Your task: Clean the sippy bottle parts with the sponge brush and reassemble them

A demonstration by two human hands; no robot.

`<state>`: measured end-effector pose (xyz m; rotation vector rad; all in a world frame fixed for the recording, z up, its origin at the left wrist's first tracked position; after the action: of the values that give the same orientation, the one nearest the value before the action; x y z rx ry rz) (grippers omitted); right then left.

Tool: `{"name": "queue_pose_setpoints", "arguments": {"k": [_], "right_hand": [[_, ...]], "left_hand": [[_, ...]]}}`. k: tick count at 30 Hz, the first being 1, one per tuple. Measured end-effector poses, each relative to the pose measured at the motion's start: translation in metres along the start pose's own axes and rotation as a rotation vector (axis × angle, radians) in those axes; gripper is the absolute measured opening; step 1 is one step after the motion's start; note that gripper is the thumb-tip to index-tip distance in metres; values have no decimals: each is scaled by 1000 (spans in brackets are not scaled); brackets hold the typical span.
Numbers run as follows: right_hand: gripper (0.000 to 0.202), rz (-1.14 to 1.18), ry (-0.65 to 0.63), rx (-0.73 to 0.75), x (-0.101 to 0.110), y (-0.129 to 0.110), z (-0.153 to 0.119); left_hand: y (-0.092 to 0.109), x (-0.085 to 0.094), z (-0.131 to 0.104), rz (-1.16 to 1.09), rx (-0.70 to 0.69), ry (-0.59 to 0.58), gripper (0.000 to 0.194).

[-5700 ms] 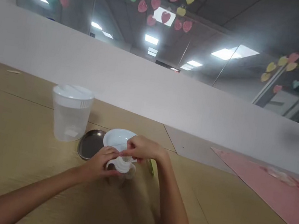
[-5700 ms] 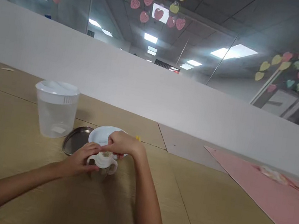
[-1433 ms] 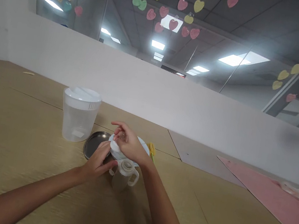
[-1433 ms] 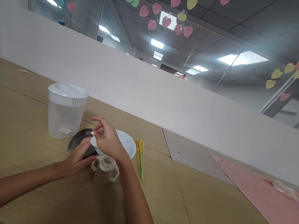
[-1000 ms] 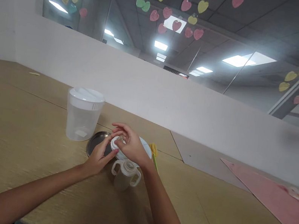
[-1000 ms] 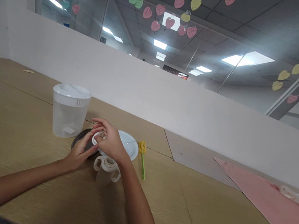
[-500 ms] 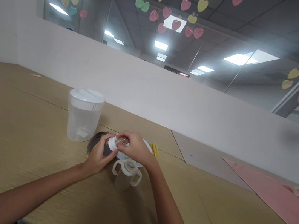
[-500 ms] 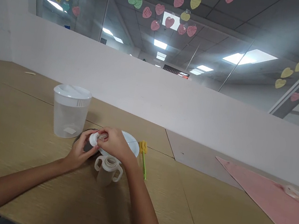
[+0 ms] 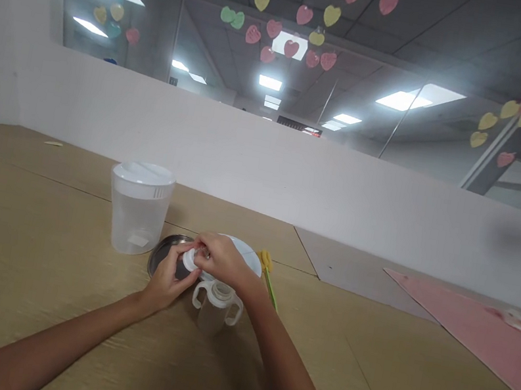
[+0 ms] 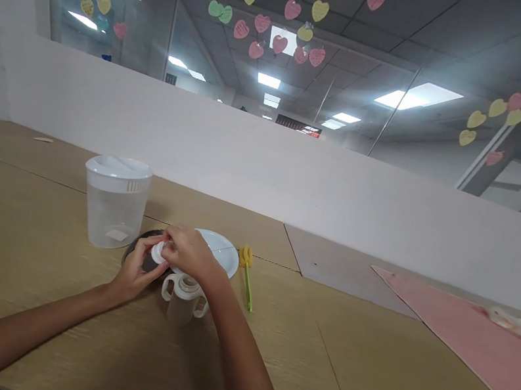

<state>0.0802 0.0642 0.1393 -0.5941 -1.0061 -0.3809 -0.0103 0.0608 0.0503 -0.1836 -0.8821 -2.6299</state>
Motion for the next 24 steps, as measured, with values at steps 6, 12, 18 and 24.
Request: {"name": "queue_pose_setpoints", "arguments": {"k": [6,12,18,24], "right_hand": [[16,337,16,-59,0,20,-2],[12,785,42,-189,1,44,0],[19,60,-42,-333,25,81,-15],[25,-189,-8,-518,32,125,-36]], "left_hand": [[2,1,1,28,-45,1,40],[15,-5,-2,26,-255,-43,41],[19,-9,-2,40,-278,-115,42],[17,-9,-3,88,-266,-126,43]]}}
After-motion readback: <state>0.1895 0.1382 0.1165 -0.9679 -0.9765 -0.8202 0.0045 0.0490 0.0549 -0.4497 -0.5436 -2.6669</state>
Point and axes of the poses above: each hand's wrist, its own z-axis towards the middle knuckle, its own x-axis out of the back of the hand, y = z × x, the point moved 8 cm from there along z, towards the middle knuckle
